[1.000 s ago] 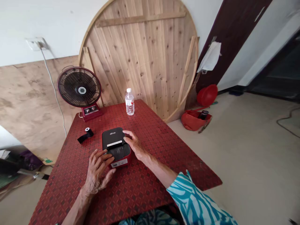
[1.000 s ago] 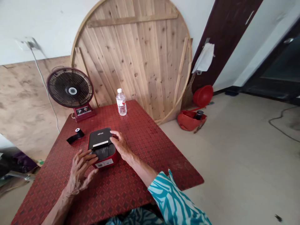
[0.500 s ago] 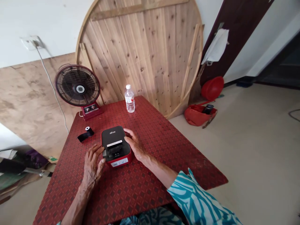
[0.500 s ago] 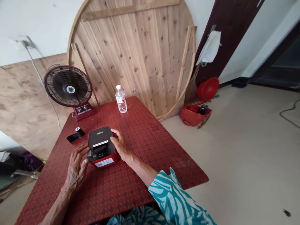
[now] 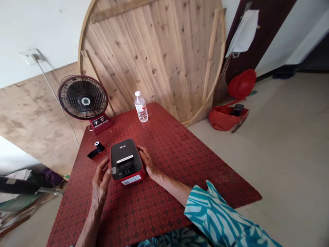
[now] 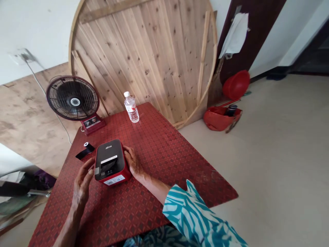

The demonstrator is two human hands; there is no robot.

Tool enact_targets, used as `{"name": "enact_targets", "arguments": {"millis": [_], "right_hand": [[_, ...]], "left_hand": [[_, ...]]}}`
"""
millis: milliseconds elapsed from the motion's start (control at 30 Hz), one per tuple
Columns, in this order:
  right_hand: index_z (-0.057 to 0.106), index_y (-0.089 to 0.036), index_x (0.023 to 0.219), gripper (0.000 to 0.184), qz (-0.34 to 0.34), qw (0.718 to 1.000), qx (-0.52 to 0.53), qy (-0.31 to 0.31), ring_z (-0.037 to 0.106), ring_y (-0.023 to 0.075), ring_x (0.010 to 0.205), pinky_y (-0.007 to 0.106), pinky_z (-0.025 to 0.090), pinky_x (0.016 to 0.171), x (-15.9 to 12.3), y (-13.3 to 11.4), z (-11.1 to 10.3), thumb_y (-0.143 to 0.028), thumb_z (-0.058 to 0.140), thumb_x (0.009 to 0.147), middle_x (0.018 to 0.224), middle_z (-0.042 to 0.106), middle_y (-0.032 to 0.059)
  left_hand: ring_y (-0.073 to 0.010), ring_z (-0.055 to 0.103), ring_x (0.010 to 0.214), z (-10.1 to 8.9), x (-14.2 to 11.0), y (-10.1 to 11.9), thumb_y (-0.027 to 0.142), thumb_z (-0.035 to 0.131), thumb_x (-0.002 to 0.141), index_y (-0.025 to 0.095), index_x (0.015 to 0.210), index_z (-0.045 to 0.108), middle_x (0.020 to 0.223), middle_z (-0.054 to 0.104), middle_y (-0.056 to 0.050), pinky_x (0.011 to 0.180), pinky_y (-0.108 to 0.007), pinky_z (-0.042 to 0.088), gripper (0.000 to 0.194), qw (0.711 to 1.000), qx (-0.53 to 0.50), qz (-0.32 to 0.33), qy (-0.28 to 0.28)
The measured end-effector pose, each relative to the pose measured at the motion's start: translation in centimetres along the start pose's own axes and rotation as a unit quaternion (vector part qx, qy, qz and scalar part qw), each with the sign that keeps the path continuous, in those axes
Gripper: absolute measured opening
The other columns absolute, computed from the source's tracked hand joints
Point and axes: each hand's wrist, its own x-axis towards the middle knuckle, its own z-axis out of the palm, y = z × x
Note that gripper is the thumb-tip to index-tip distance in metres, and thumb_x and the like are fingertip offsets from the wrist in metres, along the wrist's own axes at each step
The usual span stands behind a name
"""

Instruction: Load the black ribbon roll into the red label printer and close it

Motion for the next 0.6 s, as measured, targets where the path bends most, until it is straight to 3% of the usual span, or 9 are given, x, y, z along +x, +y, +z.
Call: {"name": "enact_targets", "arguments": {"millis": [67, 167, 267, 467, 600], "right_hand": [[0.058, -0.029, 0.120, 0.037, -0.003, 1.000, -0.007, 0.000, 0.049, 0.0197, 0.123, 0.039, 0.033, 0.109, 0.11, 0.16, -0.10, -0.046, 0.043, 0.091, 0.128, 0.057, 0.0031], [0.058, -0.028, 0.120, 0.036, -0.013, 1.000, -0.015, 0.000, 0.050, 0.0194, 0.122, 0.038, 0.033, 0.108, 0.25, 0.32, -0.14, -0.042, 0.043, 0.091, 0.126, 0.058, 0.0037], [0.059, -0.028, 0.119, 0.035, -0.017, 1.000, -0.019, 0.006, 0.050, 0.0193, 0.120, 0.038, 0.034, 0.107, 0.33, 0.63, -0.10, -0.042, 0.043, 0.091, 0.124, 0.059, 0.0032], [0.059, -0.028, 0.119, 0.035, -0.012, 1.000, -0.022, 0.013, 0.051, 0.0191, 0.119, 0.037, 0.034, 0.106, 0.35, 1.02, -0.03, -0.041, 0.043, 0.091, 0.124, 0.058, 0.0032], [0.059, -0.028, 0.118, 0.033, -0.007, 1.000, -0.018, 0.009, 0.051, 0.0189, 0.119, 0.036, 0.034, 0.106, 0.23, 0.65, -0.10, -0.040, 0.045, 0.091, 0.123, 0.059, 0.0024]], "left_hand": [[-0.0300, 0.050, 0.123, 0.29, 0.36, -0.16, 0.048, 0.064, 0.079, 0.025, 0.124, 0.058, 0.130, 0.058, -0.008, 0.101, -0.041, 0.040, 0.051, 0.992, -0.098, -0.075, -0.003], [-0.0314, 0.049, 0.124, 0.72, 0.48, -0.21, 0.042, 0.070, 0.073, 0.023, 0.126, 0.057, 0.131, 0.059, -0.009, 0.098, -0.040, 0.042, 0.057, 0.974, -0.189, -0.124, -0.026], [-0.0307, 0.050, 0.124, 1.04, 0.33, 0.06, 0.036, 0.072, 0.071, 0.022, 0.126, 0.058, 0.132, 0.058, -0.009, 0.097, -0.037, 0.043, 0.059, 0.967, -0.209, -0.135, -0.050], [-0.0255, 0.060, 0.107, 1.06, 0.78, 0.03, 0.032, 0.075, 0.066, 0.022, 0.123, 0.060, 0.119, 0.066, -0.007, 0.083, -0.030, 0.048, 0.060, 0.962, -0.213, -0.169, -0.030], [-0.0253, 0.060, 0.107, 1.05, 1.09, -0.11, 0.031, 0.075, 0.066, 0.023, 0.123, 0.059, 0.120, 0.065, -0.007, 0.083, -0.030, 0.048, 0.060, 0.959, -0.220, -0.177, -0.034]]}}
